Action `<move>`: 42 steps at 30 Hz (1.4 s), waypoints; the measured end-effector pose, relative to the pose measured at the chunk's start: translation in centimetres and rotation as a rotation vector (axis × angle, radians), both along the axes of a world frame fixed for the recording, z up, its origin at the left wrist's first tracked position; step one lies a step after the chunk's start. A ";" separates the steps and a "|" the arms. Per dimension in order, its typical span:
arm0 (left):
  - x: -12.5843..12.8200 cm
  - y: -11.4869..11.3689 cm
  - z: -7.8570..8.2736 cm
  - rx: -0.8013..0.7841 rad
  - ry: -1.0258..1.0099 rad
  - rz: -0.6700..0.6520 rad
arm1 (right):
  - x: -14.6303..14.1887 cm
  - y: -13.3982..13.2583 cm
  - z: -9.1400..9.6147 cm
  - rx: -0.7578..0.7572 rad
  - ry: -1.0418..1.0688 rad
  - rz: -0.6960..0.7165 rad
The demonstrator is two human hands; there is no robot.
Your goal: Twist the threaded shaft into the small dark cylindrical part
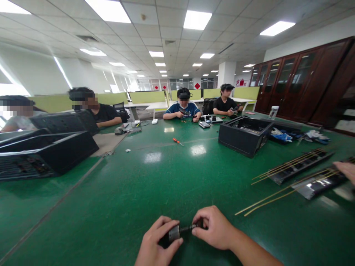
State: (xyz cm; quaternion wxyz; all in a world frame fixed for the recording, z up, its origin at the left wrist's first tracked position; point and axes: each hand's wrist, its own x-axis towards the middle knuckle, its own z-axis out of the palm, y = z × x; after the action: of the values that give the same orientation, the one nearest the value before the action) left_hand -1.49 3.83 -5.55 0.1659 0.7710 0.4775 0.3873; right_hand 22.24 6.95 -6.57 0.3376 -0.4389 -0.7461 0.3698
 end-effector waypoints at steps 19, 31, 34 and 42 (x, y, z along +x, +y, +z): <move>0.2 0.1 0.9 -0.078 -0.003 0.041 | 0.5 0.4 0.2 0.019 -0.005 -0.008; 0.3 -0.1 1.0 -0.123 -0.001 0.063 | 0.9 0.7 0.1 -0.024 -0.014 -0.004; 0.4 -0.1 1.3 -0.148 -0.004 0.080 | 1.2 0.9 0.2 -0.026 -0.031 -0.022; 0.6 0.6 1.3 -0.277 -0.020 0.132 | 1.1 1.7 -0.7 -0.077 -0.027 -0.223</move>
State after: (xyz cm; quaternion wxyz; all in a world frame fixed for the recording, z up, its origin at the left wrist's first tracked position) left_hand -0.89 4.43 -4.28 0.2496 0.7040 0.5741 0.3354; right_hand 23.31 8.67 -7.25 0.3493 -0.5369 -0.6823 0.3524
